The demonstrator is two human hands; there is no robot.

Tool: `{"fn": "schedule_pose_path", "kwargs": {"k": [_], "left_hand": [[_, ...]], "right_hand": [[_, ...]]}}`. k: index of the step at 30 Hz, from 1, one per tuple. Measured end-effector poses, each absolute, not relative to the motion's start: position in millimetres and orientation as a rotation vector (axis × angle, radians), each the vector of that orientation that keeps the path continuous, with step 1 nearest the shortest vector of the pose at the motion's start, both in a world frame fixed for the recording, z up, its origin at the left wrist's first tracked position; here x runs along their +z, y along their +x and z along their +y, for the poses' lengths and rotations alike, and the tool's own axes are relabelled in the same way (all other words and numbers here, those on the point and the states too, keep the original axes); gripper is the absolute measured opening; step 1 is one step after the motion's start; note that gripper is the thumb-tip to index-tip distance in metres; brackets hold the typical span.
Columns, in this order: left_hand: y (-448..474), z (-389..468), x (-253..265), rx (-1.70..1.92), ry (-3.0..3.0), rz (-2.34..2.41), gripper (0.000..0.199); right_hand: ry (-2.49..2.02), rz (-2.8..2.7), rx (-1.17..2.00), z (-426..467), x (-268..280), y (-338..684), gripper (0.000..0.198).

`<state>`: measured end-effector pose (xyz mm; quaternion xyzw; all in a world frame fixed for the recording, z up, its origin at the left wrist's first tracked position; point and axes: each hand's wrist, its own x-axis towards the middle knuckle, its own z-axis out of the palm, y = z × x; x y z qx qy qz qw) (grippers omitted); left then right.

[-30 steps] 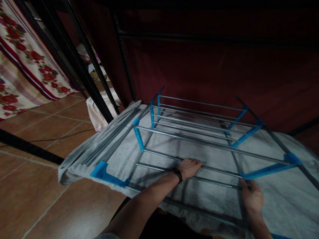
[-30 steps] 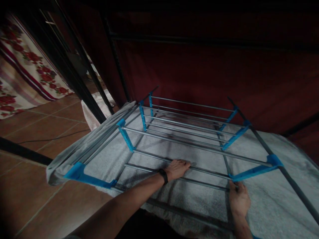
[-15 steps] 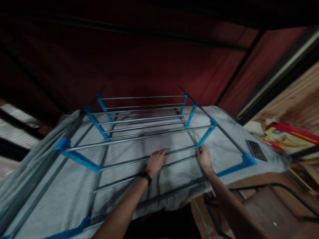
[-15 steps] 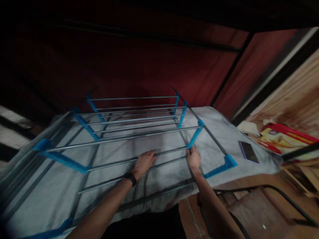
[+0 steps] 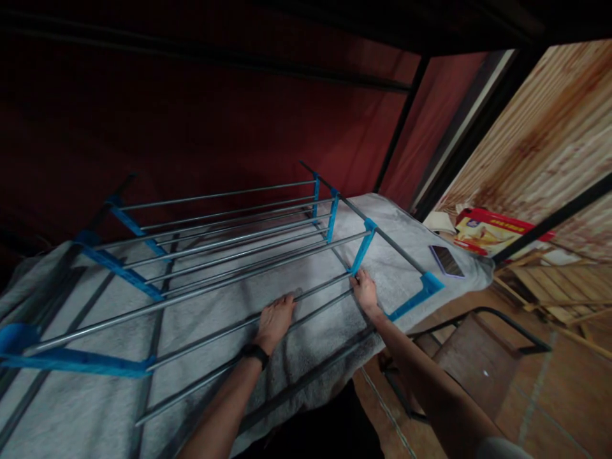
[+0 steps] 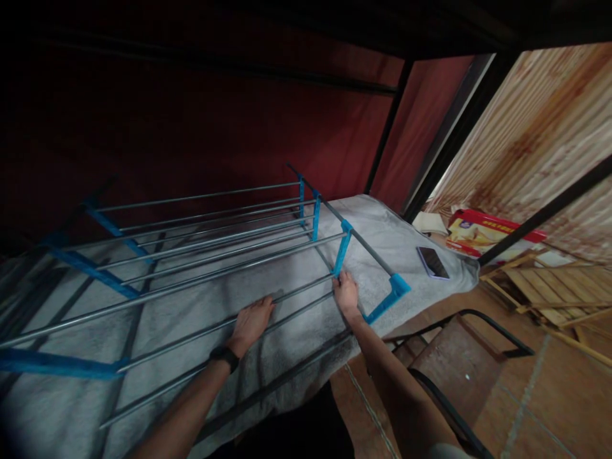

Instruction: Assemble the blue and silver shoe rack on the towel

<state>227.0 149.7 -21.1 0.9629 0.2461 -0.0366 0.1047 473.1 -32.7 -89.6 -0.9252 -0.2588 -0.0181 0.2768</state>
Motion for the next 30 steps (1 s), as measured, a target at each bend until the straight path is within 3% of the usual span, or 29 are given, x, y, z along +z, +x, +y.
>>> {"fn": "schedule_pose_path", "kwargs": {"k": [9, 13, 16, 22, 26, 30], "left_hand": [[208.4, 132.6, -15.3, 0.243, 2.917, 0.563, 0.036], [188.8, 118.1, -16.1, 0.114, 2.896, 0.422, 0.035], [176.4, 115.7, -22.9, -0.016, 2.894, 0.447, 0.037], [165.9, 122.4, -33.3, -0.085, 2.916, 0.527, 0.058], [159.7, 118.1, -26.6, -0.112, 2.872, 0.583, 0.062], [153.9, 105.3, -17.1, -0.062, 2.844, 0.536, 0.062]], "right_hand": [[-2.491, -0.696, -0.010, -32.4, -85.2, 470.4, 0.025], [-2.462, -0.710, -0.011, -33.4, -81.4, 469.2, 0.027], [-2.427, -0.719, -0.030, -34.0, -79.0, 465.8, 0.038], [-2.315, -0.730, -0.217, -40.6, -82.3, 437.9, 0.066], [-2.235, -1.140, -0.245, -58.0, -69.4, 398.8, 0.052], [-2.068, -1.786, -0.025, -69.9, -40.7, 359.6, 0.040]]}}
